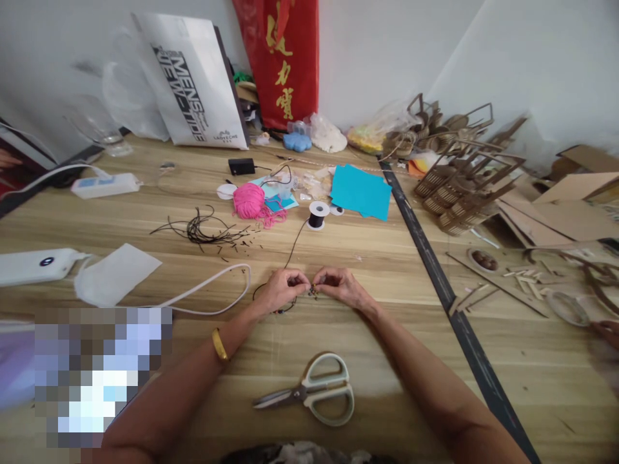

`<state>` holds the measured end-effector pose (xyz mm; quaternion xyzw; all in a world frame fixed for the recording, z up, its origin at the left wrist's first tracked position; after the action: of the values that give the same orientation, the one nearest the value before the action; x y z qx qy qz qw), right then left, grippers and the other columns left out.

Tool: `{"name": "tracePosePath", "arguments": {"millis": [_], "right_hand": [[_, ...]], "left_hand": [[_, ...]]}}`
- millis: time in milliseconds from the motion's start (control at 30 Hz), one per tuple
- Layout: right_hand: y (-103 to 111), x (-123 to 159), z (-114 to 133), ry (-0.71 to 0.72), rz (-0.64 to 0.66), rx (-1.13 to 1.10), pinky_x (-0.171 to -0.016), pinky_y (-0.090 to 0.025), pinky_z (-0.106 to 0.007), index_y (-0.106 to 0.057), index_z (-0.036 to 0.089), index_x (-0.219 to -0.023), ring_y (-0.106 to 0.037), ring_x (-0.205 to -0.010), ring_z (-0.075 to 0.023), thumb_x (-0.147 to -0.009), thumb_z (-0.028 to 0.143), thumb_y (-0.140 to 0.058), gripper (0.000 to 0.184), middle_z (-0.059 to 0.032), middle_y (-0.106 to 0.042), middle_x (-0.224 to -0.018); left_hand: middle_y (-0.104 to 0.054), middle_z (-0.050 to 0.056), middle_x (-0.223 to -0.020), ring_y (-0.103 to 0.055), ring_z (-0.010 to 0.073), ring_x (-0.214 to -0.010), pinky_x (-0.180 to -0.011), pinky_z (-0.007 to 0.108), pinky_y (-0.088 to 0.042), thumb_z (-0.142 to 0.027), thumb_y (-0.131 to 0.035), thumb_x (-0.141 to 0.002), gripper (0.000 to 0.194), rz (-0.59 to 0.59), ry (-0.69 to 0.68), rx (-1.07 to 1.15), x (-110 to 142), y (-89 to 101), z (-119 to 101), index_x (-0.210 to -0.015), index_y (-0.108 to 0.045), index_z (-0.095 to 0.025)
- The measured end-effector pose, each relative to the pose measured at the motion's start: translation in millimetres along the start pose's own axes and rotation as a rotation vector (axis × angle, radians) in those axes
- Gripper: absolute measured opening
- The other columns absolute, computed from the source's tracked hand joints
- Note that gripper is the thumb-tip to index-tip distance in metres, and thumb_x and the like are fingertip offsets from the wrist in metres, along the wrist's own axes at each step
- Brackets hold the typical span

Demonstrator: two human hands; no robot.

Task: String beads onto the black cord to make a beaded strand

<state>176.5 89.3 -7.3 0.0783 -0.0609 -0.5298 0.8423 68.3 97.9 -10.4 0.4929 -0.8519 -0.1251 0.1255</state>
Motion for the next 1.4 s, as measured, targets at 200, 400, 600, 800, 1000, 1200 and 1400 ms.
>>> {"name": "tracePosePath", "arguments": {"millis": [200, 400, 600, 800, 1000, 1200, 1400], "right_hand": [[0, -1, -2, 0.006, 0.0, 0.02, -0.054, -0.039, -0.019, -0.065, 0.013, -0.081, -0.052, -0.058, -0.0085, -0.076, 0.035, -0.069, 0.023, -0.0003, -0.061, -0.068], [0, -1, -2, 0.011, 0.006, 0.009, -0.054, -0.039, -0.019, -0.065, 0.013, -0.081, -0.052, -0.058, -0.0082, -0.076, 0.034, -0.068, 0.022, -0.0002, -0.061, -0.067], [0, -1, -1, 0.006, 0.0, 0.019, -0.053, -0.038, -0.019, -0.065, 0.012, -0.081, -0.05, -0.057, -0.0077, -0.077, 0.034, -0.068, 0.022, -0.0005, -0.06, -0.067], [0, -1, -2, 0.008, 0.001, 0.037, -0.054, -0.038, -0.019, -0.065, 0.013, -0.081, -0.051, -0.058, -0.0086, -0.077, 0.038, -0.068, 0.026, -0.0004, -0.06, -0.067], [-1, 0, -3, 0.007, 0.004, 0.043, -0.055, -0.04, -0.02, -0.065, 0.013, -0.083, -0.053, -0.059, -0.0092, -0.078, 0.038, -0.066, 0.026, -0.0016, -0.063, -0.07], [-1, 0, -2, 0.019, 0.004, 0.026, -0.055, -0.04, -0.019, -0.066, 0.013, -0.083, -0.054, -0.06, -0.0092, -0.078, 0.036, -0.067, 0.024, -0.002, -0.063, -0.071], [0, 0, -2, 0.014, -0.003, 0.027, -0.054, -0.04, -0.019, -0.065, 0.013, -0.083, -0.054, -0.061, -0.0093, -0.077, 0.037, -0.067, 0.026, -0.0023, -0.063, -0.072]], "left_hand": [[-0.065, 0.003, -0.067, -0.054, 0.012, -0.063, -0.06, 0.022, -0.04, -0.027, -0.059, -0.073, 0.017, -0.004, -0.005, 0.005, -1, -0.7, 0, -0.073, -0.067, -0.012], [-0.064, 0.002, -0.066, -0.053, 0.0113, -0.062, -0.06, 0.022, -0.04, -0.025, -0.06, -0.073, 0.016, -0.012, 0.012, -0.018, 0, -0.1, -3, -0.073, -0.068, -0.012], [-0.064, 0.002, -0.066, -0.053, 0.0109, -0.061, -0.059, 0.021, -0.04, -0.025, -0.059, -0.073, 0.015, -0.012, 0.013, -0.006, 0, 0.3, -4, -0.073, -0.067, -0.012], [-0.064, 0.002, -0.066, -0.053, 0.0105, -0.06, -0.059, 0.021, -0.039, -0.023, -0.059, -0.073, 0.014, -0.021, -0.004, -0.014, -1, 1.0, -2, -0.072, -0.067, -0.012], [-0.064, 0.002, -0.066, -0.054, 0.0106, -0.061, -0.059, 0.021, -0.04, -0.024, -0.059, -0.075, 0.015, -0.009, -0.018, -0.019, -1, -0.8, -1, -0.074, -0.067, -0.012], [-0.066, 0.002, -0.067, -0.056, 0.0114, -0.062, -0.059, 0.021, -0.042, -0.025, -0.06, -0.074, 0.015, -0.005, -0.007, -0.018, -2, -1.7, 2, -0.075, -0.069, -0.012], [-0.07, 0.005, -0.076, -0.061, 0.0133, -0.069, -0.065, 0.022, -0.047, -0.027, -0.061, -0.074, 0.019, 0.027, -0.022, 0.02, -3, -4.4, 10, -0.082, -0.071, -0.013]]}}
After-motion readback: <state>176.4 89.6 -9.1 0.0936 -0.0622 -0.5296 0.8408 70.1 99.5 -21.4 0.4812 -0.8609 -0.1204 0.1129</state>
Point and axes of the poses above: each hand's wrist, its own x-axis away from the middle knuckle, its own y-axis out of the back of the hand, z = x × y, the point moved 10 cm from there along -x, towards the middle knuckle
